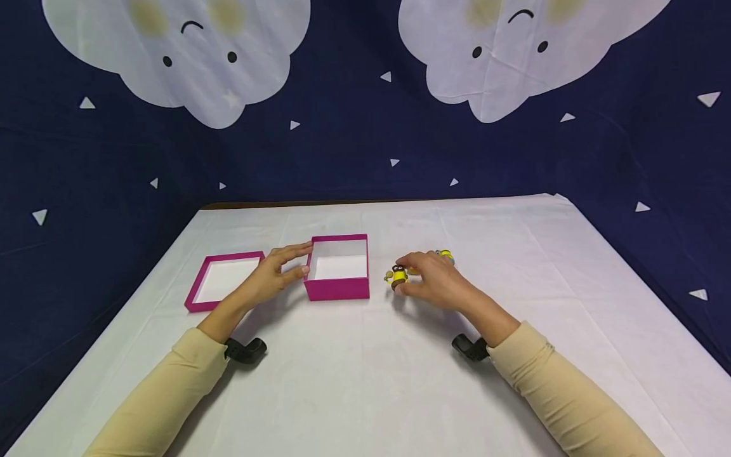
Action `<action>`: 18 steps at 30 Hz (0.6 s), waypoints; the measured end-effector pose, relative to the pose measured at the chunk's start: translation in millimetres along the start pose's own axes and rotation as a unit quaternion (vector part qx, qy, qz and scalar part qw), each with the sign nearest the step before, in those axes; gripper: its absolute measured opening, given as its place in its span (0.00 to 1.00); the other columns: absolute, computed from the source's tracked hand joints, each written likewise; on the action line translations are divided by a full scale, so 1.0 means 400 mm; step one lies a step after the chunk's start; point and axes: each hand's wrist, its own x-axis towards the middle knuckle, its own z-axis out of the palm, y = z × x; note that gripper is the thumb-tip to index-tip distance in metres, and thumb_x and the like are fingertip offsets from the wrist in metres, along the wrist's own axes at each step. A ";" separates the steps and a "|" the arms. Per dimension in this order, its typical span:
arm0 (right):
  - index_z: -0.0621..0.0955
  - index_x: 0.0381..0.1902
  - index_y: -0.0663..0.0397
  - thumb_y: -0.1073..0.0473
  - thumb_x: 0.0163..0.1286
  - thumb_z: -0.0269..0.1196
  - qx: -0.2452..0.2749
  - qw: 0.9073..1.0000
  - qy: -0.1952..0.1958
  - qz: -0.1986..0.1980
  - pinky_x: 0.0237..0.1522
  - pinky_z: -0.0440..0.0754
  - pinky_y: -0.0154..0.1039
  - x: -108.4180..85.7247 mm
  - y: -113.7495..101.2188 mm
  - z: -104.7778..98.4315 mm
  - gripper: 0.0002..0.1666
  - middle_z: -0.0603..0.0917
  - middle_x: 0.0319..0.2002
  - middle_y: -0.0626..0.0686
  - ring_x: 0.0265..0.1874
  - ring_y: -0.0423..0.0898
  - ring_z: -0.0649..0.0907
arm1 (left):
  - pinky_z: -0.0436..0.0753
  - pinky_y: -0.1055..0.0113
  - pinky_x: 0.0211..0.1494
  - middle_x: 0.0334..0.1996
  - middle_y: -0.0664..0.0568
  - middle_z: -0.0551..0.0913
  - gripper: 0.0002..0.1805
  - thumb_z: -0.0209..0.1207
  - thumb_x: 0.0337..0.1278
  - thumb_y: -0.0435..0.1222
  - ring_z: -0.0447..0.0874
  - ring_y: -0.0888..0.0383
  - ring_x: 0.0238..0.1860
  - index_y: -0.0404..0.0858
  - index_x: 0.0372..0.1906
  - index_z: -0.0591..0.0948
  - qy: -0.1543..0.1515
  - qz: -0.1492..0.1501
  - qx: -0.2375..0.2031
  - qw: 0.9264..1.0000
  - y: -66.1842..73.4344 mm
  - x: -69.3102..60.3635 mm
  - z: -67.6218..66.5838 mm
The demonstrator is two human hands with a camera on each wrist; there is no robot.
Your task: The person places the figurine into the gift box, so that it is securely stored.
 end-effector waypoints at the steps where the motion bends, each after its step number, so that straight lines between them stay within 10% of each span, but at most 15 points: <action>1: 0.79 0.55 0.55 0.52 0.56 0.68 0.003 1.000 0.000 0.000 0.55 0.66 0.55 0.003 -0.005 -0.002 0.28 0.85 0.48 0.52 0.47 0.54 0.80 | 0.67 0.46 0.65 0.70 0.52 0.66 0.27 0.58 0.62 0.40 0.58 0.48 0.67 0.37 0.65 0.70 -0.001 0.000 0.001 1.000 -0.001 -0.001 0.000; 18: 0.76 0.59 0.46 0.48 0.58 0.68 0.026 0.999 -0.013 0.012 0.55 0.66 0.51 0.065 -0.063 -0.015 0.31 0.82 0.53 0.54 0.50 0.54 0.77 | 0.61 0.45 0.70 0.71 0.52 0.64 0.28 0.57 0.63 0.40 0.58 0.46 0.68 0.36 0.66 0.68 -0.011 0.000 0.012 1.000 -0.002 -0.002 0.000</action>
